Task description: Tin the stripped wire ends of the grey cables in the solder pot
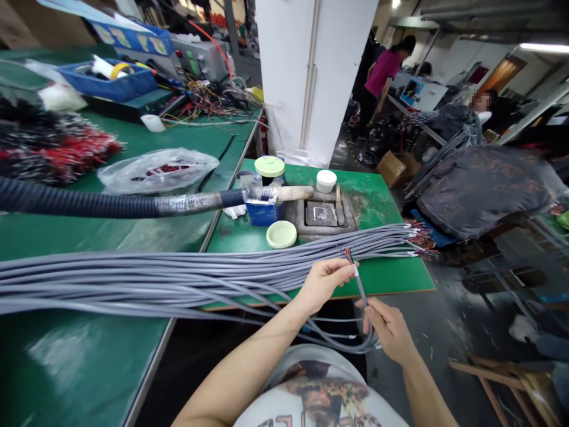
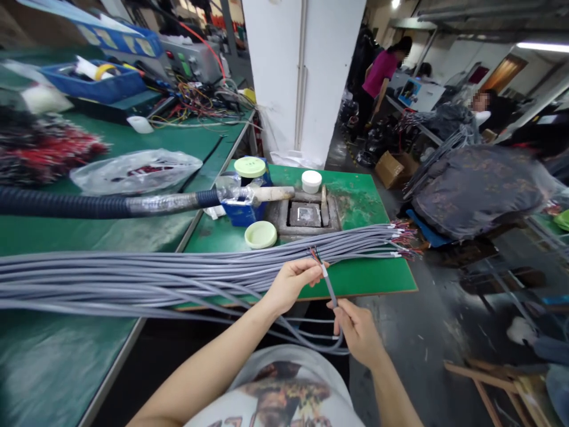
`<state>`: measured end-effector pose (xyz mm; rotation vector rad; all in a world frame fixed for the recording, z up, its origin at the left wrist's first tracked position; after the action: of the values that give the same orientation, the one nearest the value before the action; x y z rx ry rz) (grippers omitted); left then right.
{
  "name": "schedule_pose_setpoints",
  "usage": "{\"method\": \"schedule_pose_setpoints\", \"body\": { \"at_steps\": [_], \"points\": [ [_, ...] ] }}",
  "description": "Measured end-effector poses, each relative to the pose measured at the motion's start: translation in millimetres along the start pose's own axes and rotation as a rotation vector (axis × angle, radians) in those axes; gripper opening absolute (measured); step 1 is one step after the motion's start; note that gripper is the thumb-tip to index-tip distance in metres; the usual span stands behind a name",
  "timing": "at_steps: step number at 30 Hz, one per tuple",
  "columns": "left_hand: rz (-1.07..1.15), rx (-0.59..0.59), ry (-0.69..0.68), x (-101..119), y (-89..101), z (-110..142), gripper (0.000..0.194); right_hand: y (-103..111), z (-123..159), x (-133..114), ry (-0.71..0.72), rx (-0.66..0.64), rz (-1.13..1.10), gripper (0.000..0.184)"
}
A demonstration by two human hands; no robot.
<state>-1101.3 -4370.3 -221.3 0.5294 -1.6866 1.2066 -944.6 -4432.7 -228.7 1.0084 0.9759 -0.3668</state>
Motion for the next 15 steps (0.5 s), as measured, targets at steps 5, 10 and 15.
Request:
{"method": "schedule_pose_setpoints", "body": {
  "at_steps": [5, 10, 15],
  "points": [
    [0.037, 0.071, -0.001, -2, 10.7, 6, 0.029, -6, -6, -6, -0.009, -0.113, 0.002, 0.029],
    [0.031, 0.077, 0.01, -7, 7.3, 8, 0.031, -5, -17, -10, -0.011, -0.096, -0.019, 0.027],
    [0.066, 0.033, 0.043, -15, -0.9, 10, 0.032, 5, -27, -19, 0.022, 0.053, -0.064, 0.023]
  ]
}}
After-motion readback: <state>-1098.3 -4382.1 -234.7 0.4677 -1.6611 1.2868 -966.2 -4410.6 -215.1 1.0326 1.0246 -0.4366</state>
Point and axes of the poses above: each hand's wrist, its own z-axis away from the middle knuckle, its own y-axis out of the back of the hand, x = y × z, the point moved 7 cm from there along -z, towards the middle knuckle, and after that the axes turned 13 degrees about -x, right-handed, at the moved point
